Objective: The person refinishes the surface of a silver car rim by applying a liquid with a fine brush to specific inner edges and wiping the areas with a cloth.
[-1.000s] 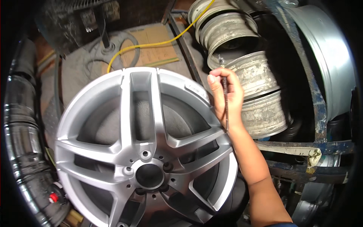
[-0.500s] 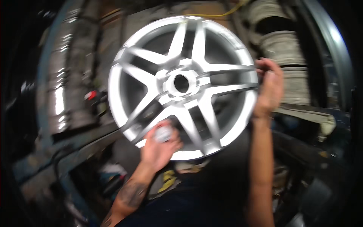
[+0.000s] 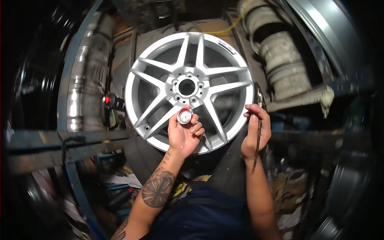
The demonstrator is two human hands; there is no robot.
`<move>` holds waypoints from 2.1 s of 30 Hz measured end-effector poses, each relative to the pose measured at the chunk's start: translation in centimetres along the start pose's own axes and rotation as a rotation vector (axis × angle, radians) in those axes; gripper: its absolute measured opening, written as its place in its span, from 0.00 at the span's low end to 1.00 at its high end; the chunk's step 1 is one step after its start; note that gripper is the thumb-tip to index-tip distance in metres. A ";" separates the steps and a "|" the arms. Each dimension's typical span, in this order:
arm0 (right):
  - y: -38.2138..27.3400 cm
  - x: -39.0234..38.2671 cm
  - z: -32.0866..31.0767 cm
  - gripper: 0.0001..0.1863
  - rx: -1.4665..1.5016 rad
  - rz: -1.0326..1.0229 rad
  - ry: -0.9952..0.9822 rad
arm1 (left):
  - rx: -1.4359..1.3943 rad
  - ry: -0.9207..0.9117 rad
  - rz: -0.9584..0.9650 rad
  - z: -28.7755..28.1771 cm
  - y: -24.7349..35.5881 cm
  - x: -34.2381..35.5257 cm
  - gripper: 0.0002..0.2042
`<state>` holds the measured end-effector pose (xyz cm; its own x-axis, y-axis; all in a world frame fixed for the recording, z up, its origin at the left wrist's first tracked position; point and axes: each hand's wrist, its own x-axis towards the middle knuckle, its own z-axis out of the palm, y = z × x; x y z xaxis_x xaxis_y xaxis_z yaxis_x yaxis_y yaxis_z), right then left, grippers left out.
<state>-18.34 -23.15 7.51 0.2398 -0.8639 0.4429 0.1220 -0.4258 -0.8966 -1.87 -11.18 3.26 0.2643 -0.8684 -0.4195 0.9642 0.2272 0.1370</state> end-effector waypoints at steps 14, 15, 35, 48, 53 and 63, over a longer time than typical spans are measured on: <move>-0.8 -1.2 -6.6 0.16 -0.079 0.192 0.135 | 0.139 -0.025 -0.209 -0.7 1.0 0.1 0.19; -0.6 -1.1 -6.1 0.16 -0.084 0.201 0.114 | 0.108 -0.016 -0.201 -0.9 0.3 0.1 0.19; 15.7 16.4 2.0 0.27 -0.570 -0.399 -0.573 | 0.140 0.089 0.750 -1.9 4.4 -0.9 0.20; 16.8 15.2 5.4 0.15 -0.794 -0.203 -0.601 | 1.138 0.630 1.444 -5.8 4.7 4.1 0.19; 16.5 15.4 4.6 0.18 -0.706 -0.143 -0.618 | 0.950 0.604 1.559 -4.7 4.1 5.9 0.23; 9.1 5.8 0.5 0.25 -0.873 0.135 -0.660 | 1.447 0.505 1.660 -6.2 14.7 10.9 0.15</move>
<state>-15.40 -31.86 1.95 0.6991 -0.7147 0.0224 -0.6041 -0.6071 -0.5162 15.36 -14.54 -4.89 0.7676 -0.1118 0.6310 -0.6404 -0.1728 0.7484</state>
